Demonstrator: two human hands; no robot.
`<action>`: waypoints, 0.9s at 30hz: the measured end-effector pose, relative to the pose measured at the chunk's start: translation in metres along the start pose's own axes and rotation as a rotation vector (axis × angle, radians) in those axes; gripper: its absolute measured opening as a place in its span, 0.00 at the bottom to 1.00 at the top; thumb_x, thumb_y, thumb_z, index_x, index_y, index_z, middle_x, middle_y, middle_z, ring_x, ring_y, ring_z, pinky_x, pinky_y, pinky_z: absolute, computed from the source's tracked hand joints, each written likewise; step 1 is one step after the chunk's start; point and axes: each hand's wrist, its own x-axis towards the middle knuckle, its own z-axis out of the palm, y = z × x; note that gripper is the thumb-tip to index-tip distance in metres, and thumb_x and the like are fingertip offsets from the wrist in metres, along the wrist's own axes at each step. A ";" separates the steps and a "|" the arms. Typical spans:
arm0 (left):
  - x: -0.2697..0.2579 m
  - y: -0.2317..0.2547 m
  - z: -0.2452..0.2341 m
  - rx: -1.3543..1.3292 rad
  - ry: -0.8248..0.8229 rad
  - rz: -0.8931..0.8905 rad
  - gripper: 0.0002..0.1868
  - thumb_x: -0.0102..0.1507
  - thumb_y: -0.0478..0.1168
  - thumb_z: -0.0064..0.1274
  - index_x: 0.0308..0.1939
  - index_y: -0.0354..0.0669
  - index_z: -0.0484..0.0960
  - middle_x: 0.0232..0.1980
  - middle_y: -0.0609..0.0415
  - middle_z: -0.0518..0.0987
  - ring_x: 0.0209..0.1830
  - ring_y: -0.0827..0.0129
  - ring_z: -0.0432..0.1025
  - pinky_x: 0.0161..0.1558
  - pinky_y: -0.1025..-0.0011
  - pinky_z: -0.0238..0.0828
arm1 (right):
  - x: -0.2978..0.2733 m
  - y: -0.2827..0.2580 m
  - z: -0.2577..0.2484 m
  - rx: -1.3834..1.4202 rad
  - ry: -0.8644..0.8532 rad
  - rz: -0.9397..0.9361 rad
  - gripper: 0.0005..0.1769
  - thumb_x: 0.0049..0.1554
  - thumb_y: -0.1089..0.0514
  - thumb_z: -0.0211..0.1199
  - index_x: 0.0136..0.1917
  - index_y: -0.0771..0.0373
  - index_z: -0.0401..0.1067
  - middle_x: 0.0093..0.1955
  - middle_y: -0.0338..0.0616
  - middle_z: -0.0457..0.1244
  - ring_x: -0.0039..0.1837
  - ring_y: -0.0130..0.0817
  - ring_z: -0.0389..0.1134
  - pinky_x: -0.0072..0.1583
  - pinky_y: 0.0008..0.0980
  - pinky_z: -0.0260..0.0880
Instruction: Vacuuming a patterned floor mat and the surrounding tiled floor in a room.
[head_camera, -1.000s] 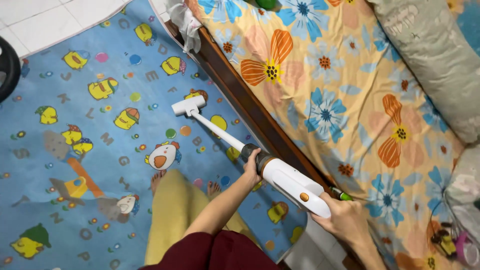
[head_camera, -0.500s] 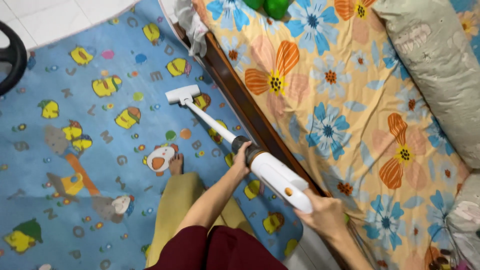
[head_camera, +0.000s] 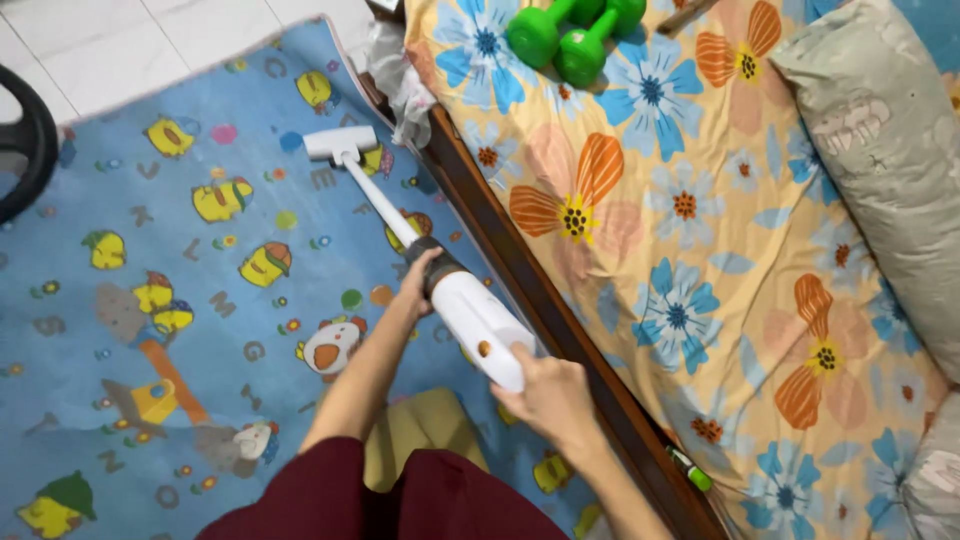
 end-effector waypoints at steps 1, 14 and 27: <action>0.006 -0.001 0.008 -0.017 -0.007 0.005 0.27 0.54 0.54 0.65 0.47 0.39 0.78 0.40 0.41 0.84 0.36 0.50 0.81 0.49 0.50 0.82 | 0.003 0.008 -0.006 -0.020 -0.037 0.009 0.29 0.46 0.40 0.74 0.54 0.57 0.73 0.30 0.55 0.67 0.36 0.54 0.72 0.41 0.52 0.71; -0.039 -0.187 0.091 -0.254 0.242 0.027 0.32 0.50 0.46 0.69 0.54 0.38 0.74 0.45 0.41 0.82 0.39 0.47 0.80 0.46 0.45 0.82 | -0.109 0.110 -0.089 -0.145 -0.313 0.221 0.37 0.40 0.41 0.75 0.62 0.49 0.73 0.39 0.52 0.72 0.44 0.51 0.75 0.49 0.49 0.73; -0.017 -0.140 0.106 -0.299 0.295 0.077 0.39 0.49 0.43 0.71 0.58 0.30 0.68 0.47 0.38 0.81 0.38 0.47 0.81 0.46 0.45 0.84 | -0.071 0.088 -0.098 -0.243 -0.046 0.076 0.38 0.38 0.42 0.79 0.61 0.52 0.75 0.28 0.54 0.69 0.34 0.53 0.73 0.39 0.48 0.73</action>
